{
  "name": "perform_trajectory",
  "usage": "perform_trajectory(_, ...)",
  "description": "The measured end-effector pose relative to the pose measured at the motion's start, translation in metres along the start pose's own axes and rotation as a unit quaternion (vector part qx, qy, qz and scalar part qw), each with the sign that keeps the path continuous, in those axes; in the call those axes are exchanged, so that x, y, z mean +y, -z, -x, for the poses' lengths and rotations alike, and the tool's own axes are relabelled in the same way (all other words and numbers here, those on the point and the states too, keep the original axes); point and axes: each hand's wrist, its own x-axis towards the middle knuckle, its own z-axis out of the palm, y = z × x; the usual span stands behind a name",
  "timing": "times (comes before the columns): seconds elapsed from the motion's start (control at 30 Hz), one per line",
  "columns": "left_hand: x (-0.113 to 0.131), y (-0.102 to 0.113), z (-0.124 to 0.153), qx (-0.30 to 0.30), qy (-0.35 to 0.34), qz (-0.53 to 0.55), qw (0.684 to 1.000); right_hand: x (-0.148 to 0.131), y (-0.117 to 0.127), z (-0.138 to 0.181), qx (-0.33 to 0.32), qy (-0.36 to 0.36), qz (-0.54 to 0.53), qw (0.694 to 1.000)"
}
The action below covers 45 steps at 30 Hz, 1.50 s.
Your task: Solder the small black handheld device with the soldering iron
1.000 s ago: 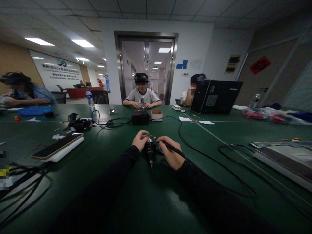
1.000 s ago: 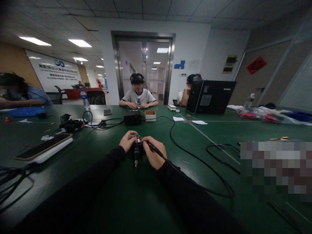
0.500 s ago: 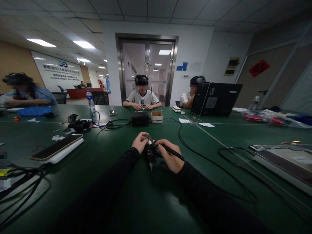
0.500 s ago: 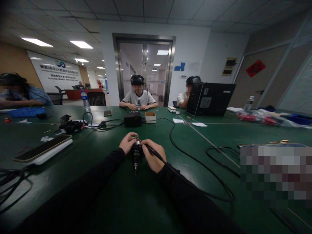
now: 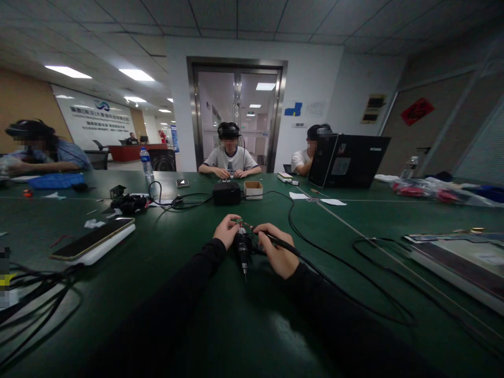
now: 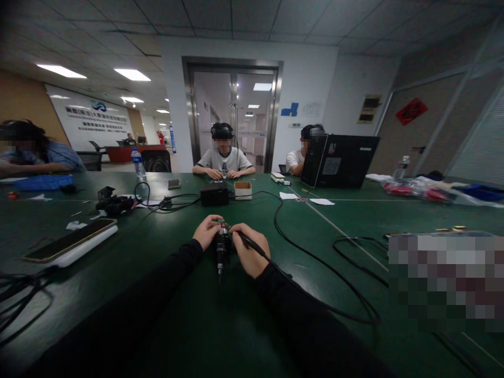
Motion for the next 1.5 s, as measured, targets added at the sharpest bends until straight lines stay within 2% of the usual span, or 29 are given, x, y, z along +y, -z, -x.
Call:
perform_trajectory(0.6, 0.0031, 0.0005, 0.0014, -0.010, -0.005, -0.016, 1.000, -0.0070, 0.0031, 0.0000, -0.011, 0.025, 0.001, 1.000)
perform_trajectory(1.17, 0.0023, 0.0004, 0.0010, -0.009, -0.007, -0.010, 1.000, -0.0064, 0.0028, 0.0007, -0.022, 0.019, 0.001, 1.000)
perform_trajectory(1.5, 0.0028, 0.0000, 0.0005, -0.003, 0.004, -0.009, 1.000, -0.0054, 0.0039, -0.0002, 0.000, 0.019, 0.019, 1.000)
